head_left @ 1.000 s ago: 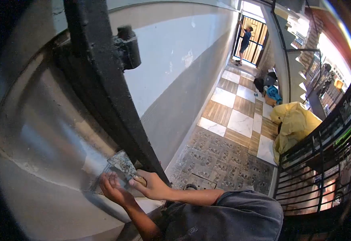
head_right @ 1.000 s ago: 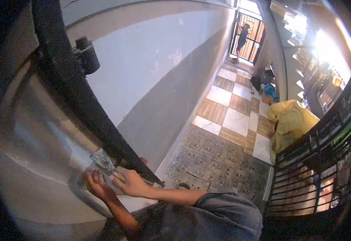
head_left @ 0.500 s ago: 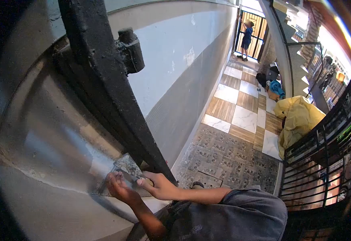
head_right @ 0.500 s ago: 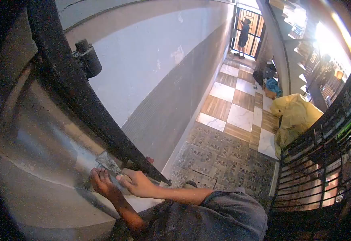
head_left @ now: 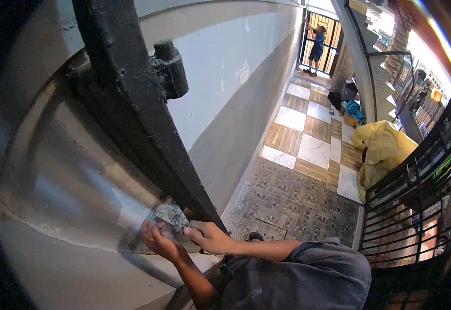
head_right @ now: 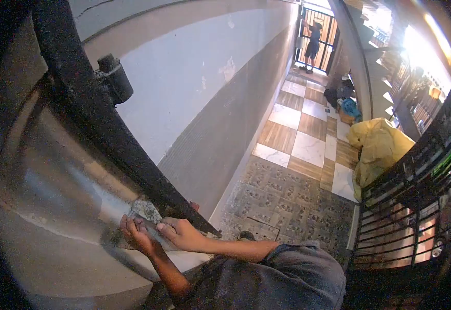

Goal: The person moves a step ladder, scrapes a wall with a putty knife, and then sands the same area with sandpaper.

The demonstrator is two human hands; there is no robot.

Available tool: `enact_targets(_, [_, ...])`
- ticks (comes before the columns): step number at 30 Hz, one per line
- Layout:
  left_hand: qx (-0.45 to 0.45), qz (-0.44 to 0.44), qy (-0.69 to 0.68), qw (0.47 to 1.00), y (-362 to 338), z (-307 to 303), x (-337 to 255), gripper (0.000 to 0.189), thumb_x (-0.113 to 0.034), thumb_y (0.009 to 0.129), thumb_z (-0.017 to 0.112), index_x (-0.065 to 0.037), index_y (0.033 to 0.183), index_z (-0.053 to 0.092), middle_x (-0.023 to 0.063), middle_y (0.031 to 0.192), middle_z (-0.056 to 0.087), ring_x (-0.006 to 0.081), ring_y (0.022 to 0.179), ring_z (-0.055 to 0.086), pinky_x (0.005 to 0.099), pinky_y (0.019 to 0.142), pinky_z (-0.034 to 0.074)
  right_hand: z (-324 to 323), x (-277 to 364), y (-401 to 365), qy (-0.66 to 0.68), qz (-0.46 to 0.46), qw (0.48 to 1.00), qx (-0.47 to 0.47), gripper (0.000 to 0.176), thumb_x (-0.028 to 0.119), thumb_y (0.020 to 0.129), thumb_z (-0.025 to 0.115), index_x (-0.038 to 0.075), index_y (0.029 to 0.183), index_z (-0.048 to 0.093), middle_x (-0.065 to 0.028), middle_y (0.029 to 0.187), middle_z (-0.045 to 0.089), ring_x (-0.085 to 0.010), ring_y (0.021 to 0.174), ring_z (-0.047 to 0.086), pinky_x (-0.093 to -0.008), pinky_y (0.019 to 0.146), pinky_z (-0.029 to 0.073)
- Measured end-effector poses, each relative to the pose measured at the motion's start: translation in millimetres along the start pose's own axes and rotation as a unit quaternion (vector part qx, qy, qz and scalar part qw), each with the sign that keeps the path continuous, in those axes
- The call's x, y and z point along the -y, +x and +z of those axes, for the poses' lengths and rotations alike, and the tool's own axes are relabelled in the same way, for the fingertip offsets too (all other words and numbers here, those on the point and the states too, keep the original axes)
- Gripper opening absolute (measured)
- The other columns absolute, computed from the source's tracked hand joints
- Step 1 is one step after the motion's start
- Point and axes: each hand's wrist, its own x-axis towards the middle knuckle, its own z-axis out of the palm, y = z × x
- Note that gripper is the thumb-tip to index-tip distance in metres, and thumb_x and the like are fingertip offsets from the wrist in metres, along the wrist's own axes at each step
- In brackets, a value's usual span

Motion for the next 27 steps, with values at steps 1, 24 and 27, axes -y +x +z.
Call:
enact_targets(1, [0.045, 0.108, 0.103, 0.988, -0.9, -0.4, -1.2, 0.037, -0.020, 0.083, 0.049, 0.004, 0.110, 0.045, 0.0126, 0.101, 0.046, 0.0201, 0.084, 0.047, 0.0310, 0.075, 0.043, -2.4, 8.2, -1.7, -0.009, 0.005, 1.000, 0.008, 0.032, 0.029, 0.091, 0.045, -0.002, 0.083, 0.050, -0.0071, 0.059, 0.042, -0.0106, 0.059, 0.039, -0.0299, 0.054, 0.038])
enact_targets(24, [0.197, -0.044, -0.132, 0.971, 21.1, 26.9, -64.9, 0.037, -0.034, 0.089, 0.045, 0.001, 0.095, 0.055, 0.0097, 0.087, 0.058, 0.0201, 0.078, 0.055, 0.0318, 0.070, 0.044, 6.0, 39.8, 52.3, 0.233, -0.005, 0.970, 0.076, 0.026, 0.027, 0.090, 0.048, 0.004, 0.103, 0.049, -0.0007, 0.074, 0.050, -0.0038, 0.055, 0.043, -0.0177, 0.043, 0.033])
enact_targets(27, [0.177, 0.020, -0.059, 0.982, 32.1, 26.5, -70.3, 0.039, -0.034, 0.090, 0.044, 0.003, 0.093, 0.055, 0.0135, 0.084, 0.060, 0.0206, 0.077, 0.056, 0.0331, 0.070, 0.044, 13.9, 24.8, 60.7, 0.280, 0.007, 0.956, 0.091, 0.032, 0.027, 0.091, 0.045, 0.003, 0.111, 0.048, -0.0024, 0.085, 0.051, -0.0069, 0.066, 0.043, -0.0205, 0.058, 0.034])
